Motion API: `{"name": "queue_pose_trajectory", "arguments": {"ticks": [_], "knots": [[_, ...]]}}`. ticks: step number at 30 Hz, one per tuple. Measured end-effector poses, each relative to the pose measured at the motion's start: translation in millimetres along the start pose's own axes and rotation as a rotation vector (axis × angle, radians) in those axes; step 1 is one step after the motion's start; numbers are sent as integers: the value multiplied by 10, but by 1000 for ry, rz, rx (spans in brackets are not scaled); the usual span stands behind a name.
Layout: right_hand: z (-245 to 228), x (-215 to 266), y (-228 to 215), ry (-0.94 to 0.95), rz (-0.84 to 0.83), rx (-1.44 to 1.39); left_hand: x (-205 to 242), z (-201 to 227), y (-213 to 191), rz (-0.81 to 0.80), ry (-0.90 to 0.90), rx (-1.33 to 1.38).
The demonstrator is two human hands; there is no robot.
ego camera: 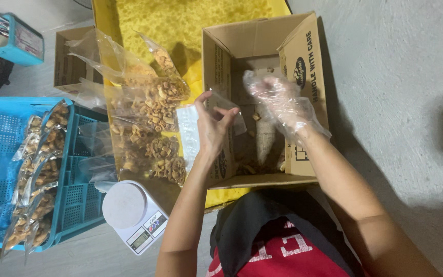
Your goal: The person scoops dried fruit from a cardboard box into clear plastic bags, weighs each bag on a digital scale, and places the filled bags into a blue crate. The process is repeated multiple times.
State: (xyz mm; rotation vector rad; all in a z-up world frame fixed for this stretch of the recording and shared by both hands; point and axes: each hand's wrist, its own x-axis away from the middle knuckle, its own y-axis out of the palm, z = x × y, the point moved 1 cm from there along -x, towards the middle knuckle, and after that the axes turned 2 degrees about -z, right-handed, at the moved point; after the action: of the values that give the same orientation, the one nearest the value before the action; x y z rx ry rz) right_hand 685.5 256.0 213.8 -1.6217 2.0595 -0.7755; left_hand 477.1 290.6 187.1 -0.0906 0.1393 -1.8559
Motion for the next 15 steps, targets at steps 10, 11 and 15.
{"name": "queue_pose_trajectory", "arguments": {"ticks": [10, 11, 15], "knots": [[-535, 26, -227, 108, -154, -27, -14, -154, 43, -234, 413, -752], [-478, 9, -207, -12, -102, 20, -12, -208, 29, -244, 405, -837], [-320, 15, -15, -337, -98, 162, -165, -555, 87, -253, 433, -1075]]}}
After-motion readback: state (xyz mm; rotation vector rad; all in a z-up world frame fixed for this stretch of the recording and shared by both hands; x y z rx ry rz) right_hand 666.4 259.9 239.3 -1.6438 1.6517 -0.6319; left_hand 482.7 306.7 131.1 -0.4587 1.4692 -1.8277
